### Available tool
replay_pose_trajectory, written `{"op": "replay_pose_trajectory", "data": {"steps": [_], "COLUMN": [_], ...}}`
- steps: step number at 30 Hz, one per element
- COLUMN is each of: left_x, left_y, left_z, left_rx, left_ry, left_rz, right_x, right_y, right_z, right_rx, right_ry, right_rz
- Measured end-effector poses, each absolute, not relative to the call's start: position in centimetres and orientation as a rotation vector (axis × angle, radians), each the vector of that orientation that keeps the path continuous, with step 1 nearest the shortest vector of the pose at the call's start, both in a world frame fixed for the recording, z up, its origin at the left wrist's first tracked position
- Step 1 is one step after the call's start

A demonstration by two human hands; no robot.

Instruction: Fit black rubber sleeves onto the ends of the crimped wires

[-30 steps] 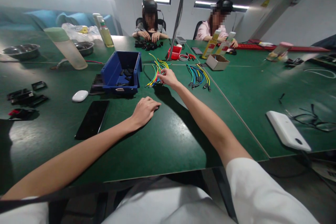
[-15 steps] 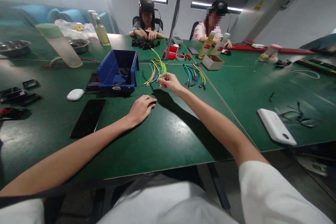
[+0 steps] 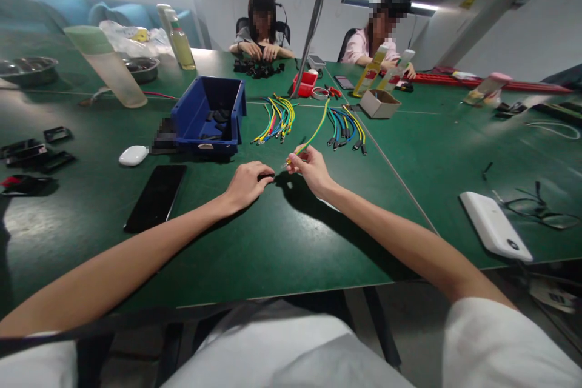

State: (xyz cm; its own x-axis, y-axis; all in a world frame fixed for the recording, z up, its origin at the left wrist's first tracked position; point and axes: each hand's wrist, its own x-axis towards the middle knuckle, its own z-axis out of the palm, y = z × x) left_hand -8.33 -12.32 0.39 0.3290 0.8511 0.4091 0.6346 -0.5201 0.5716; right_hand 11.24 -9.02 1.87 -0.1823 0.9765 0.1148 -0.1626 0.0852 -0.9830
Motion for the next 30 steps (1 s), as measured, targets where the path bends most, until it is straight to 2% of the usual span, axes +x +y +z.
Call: {"op": "replay_pose_trajectory", "data": {"steps": [9, 30], "left_x": [-8.2, -7.9], "left_y": [-12.5, -12.9], "left_z": [0.7, 1.7], "left_rx": [2.269, 2.048], "left_ry": [1.301, 1.446], "left_rz": [0.999, 1.091], "right_x": [11.5, 11.3], "right_y": [-9.8, -11.2], "right_z": [-0.2, 0.5], "right_rx": [-0.916, -0.835], "right_ry": [-1.164, -1.226], "right_rz": [1.277, 1.261]}}
